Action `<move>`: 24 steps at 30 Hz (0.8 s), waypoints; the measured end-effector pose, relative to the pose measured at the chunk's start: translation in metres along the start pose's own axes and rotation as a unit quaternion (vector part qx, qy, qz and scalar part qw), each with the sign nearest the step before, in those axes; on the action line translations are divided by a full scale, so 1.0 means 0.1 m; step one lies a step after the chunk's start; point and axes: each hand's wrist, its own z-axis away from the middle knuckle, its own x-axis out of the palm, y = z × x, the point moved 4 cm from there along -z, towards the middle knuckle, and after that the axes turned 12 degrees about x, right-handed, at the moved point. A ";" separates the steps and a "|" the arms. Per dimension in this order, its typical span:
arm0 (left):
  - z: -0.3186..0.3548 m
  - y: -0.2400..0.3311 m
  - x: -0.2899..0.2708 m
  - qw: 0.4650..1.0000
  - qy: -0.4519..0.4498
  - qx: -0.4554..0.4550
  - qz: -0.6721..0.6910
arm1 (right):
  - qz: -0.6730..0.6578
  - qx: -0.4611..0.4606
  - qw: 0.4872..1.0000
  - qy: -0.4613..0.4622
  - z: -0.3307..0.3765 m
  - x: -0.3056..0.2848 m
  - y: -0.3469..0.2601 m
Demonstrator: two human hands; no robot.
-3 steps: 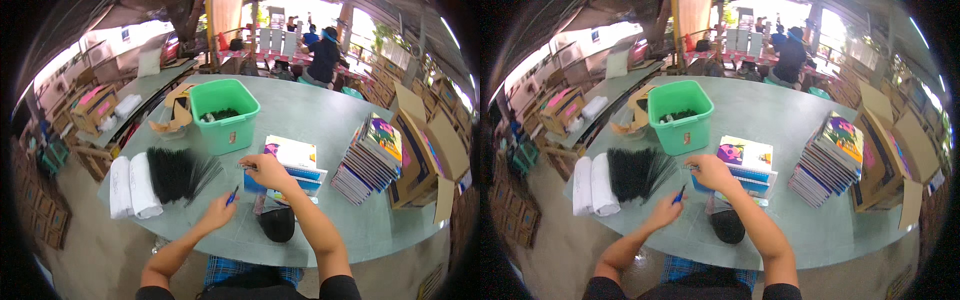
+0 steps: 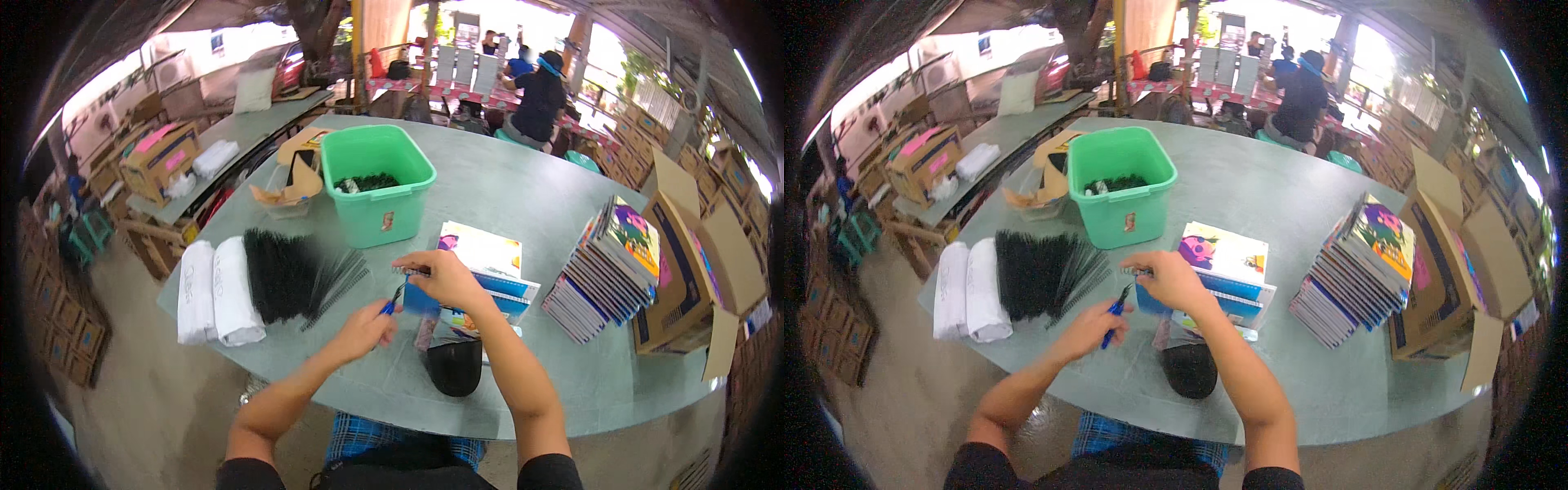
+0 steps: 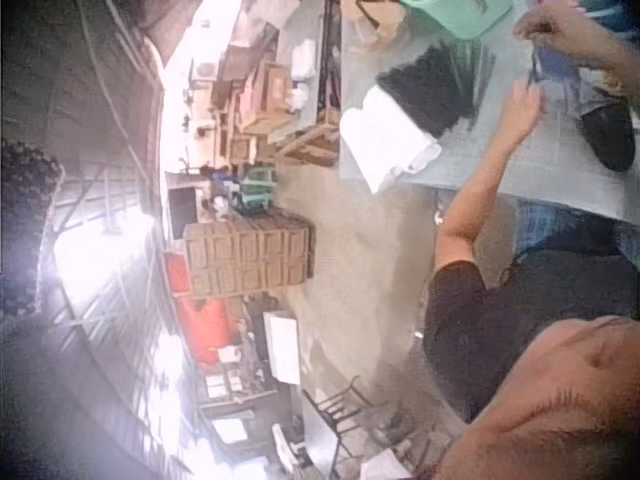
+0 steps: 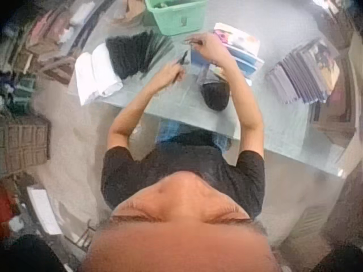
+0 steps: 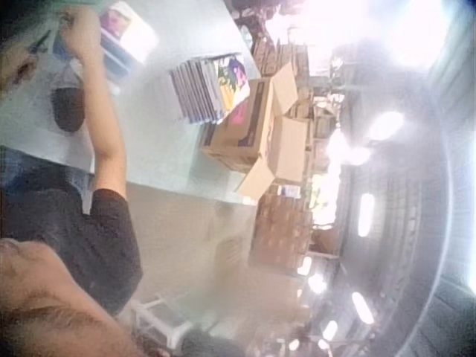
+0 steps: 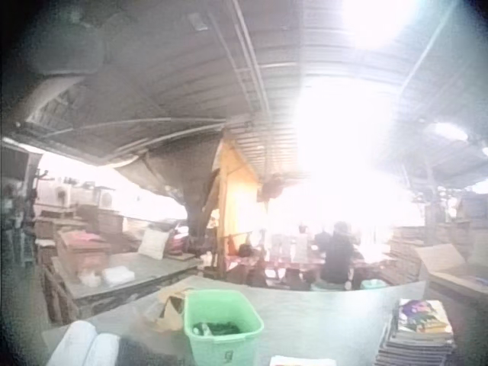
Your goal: The person binds notebooks by threading a spiral wire through the pre-punched holes of each notebook and cutting the excess wire with pliers.
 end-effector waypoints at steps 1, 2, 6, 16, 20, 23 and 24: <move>-0.05 0.05 0.01 1.000 0.009 -0.005 0.018 | -0.007 0.004 1.000 -0.014 0.00 -0.02 0.01; -0.11 0.10 0.03 0.999 0.017 -0.011 0.033 | -0.050 0.012 0.998 -0.027 0.01 0.00 0.03; -0.13 -0.02 0.03 0.997 0.023 -0.040 0.060 | -0.031 0.030 0.999 -0.027 0.04 0.02 -0.01; -0.25 0.15 -0.10 0.964 0.032 0.055 -0.260 | 0.037 0.004 0.995 0.094 0.01 0.04 0.08; -0.11 0.24 0.04 0.961 -0.064 -0.142 0.229 | 0.076 0.006 0.989 0.130 0.03 0.04 0.07; -0.14 0.19 0.00 0.974 -0.075 -0.107 0.184 | 0.062 0.005 0.987 0.145 0.06 0.06 0.07; -0.19 0.21 -0.05 0.997 -0.058 -0.017 -0.042 | 0.060 0.009 0.987 0.147 0.06 0.08 0.08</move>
